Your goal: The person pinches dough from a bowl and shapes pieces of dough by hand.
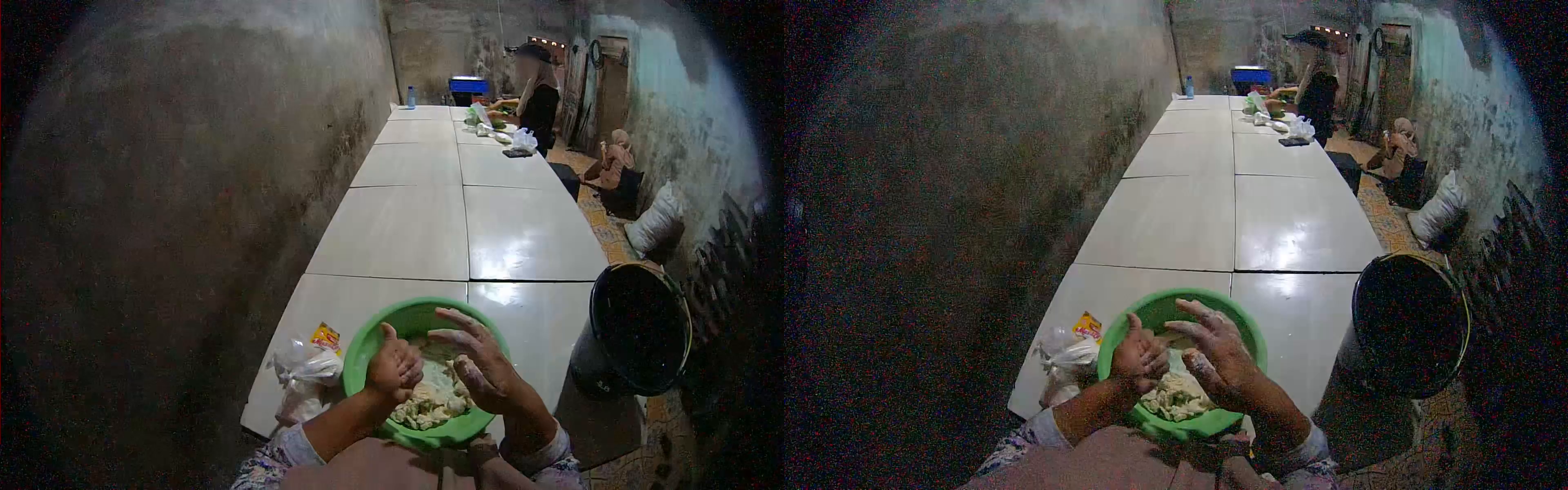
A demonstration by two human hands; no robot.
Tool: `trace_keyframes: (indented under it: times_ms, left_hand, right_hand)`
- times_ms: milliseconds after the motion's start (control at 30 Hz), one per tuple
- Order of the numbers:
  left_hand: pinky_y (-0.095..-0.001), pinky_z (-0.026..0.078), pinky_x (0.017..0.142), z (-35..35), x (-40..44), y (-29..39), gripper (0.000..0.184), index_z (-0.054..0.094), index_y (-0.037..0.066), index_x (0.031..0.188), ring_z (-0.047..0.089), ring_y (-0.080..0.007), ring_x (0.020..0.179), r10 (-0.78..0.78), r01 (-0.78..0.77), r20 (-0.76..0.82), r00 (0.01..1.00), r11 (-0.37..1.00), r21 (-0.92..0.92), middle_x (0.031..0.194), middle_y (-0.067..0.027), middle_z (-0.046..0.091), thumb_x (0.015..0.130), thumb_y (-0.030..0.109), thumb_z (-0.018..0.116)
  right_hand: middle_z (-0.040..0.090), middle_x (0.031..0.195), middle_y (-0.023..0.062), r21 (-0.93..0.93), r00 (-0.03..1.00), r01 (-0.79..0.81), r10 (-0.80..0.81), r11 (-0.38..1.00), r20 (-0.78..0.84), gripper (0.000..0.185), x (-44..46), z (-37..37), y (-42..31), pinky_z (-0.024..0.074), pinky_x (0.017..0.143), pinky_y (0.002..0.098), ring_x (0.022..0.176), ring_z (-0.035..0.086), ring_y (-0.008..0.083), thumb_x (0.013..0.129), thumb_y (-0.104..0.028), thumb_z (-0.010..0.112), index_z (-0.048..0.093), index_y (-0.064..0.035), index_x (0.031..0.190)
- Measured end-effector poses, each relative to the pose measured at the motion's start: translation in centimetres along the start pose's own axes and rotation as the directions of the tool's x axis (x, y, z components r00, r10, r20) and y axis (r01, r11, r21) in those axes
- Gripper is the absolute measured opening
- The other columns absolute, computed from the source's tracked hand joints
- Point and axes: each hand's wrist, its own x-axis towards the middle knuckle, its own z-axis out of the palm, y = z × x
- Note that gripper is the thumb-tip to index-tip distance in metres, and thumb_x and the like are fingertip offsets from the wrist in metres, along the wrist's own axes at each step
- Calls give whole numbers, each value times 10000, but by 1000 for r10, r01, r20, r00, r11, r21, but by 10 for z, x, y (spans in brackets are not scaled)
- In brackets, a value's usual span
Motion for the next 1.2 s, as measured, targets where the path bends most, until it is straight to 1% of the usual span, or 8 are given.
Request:
trace_keyframes:
  times_ms: [133, 333, 400, 600, 700, 867, 1033, 1200]
  left_hand:
    - [-253, 306, 359, -17, 4, -10, 502, 403, 152, 640, 334, -118, 364, -129, 130, 26, 991, 991, -43, 499, -2, 372, 980, 518, 347]
    - [-201, 387, 473, -20, -11, 6, 403, 546, 108, 1060, 424, -63, 461, -90, 95, -39, 995, 986, 134, 593, 60, 417, 988, 473, 392]
    - [-222, 387, 517, -18, -20, 18, 448, 557, 91, 1141, 423, -49, 538, -16, -94, 147, 989, 700, 708, 633, 56, 420, 960, 490, 466]
    - [-294, 495, 858, 3, -21, 17, 238, 615, 27, 1121, 632, -164, 933, -152, -220, 264, 953, 254, 942, 968, -69, 662, 914, 142, 589]
    - [-315, 474, 942, -1, -24, 7, 220, 622, 5, 1112, 623, -175, 1004, -96, -93, 235, 967, 729, 678, 1056, -87, 663, 924, 83, 538]
    - [-299, 486, 818, -28, -21, 1, 152, 631, 32, 1033, 569, -136, 857, 64, -144, 173, 983, 853, 502, 979, -42, 645, 920, 108, 563]
    - [-301, 446, 779, -37, -20, 21, 402, 595, 42, 1118, 548, -150, 836, 26, -321, 336, 941, 377, 869, 975, -60, 632, 968, 403, 500]
    - [-345, 483, 883, -23, -27, 11, 359, 589, 18, 1168, 599, -209, 1035, 50, -420, 463, 885, 515, 747, 1077, -121, 645, 903, 256, 638]
  right_hand:
    - [410, 1390, 212, 402, 989, -88, 128, 912, -74, 599, 2, 31, 8, 424, 968, 431, 1153, 536, 335, 983, -478, 350, 334, -61, 1413]
    - [254, 1500, 191, 814, 936, -341, 254, 470, 244, 1144, 15, 34, 5, 447, 955, 503, 1296, 399, 348, 690, -874, 188, -29, -89, 1493]
    - [94, 1555, 154, 816, 936, -352, 190, 459, 297, 1209, 16, 30, 5, 459, 933, 522, 1361, 296, 347, 588, -935, 154, -79, -172, 1497]
    - [-41, 1579, 61, 746, 899, -431, 165, 508, 406, 1310, 10, 47, 20, 393, 991, 507, 1377, 255, 299, 481, -972, 189, -99, -198, 1498]
    - [-53, 1580, 38, 718, 862, -496, 179, 488, 474, 1308, 11, 28, 4, 411, 976, 489, 1398, 210, 289, 488, -972, 186, -104, -191, 1496]
    - [-15, 1578, 52, 717, 847, -511, 134, 475, 515, 1287, 11, 21, 3, 498, 867, 503, 1316, 361, 374, 498, -974, 177, -103, -209, 1494]
    - [50, 1571, 93, 698, 819, -551, 132, 457, 559, 1279, 12, 14, -1, 546, 788, 464, 1145, 535, 423, 516, -975, 181, -90, -201, 1497]
    - [158, 1555, 90, 635, 754, -573, 31, 519, 656, 1365, 13, 17, -12, 542, 788, 394, 993, 625, 298, 438, -990, 196, -92, -179, 1497]
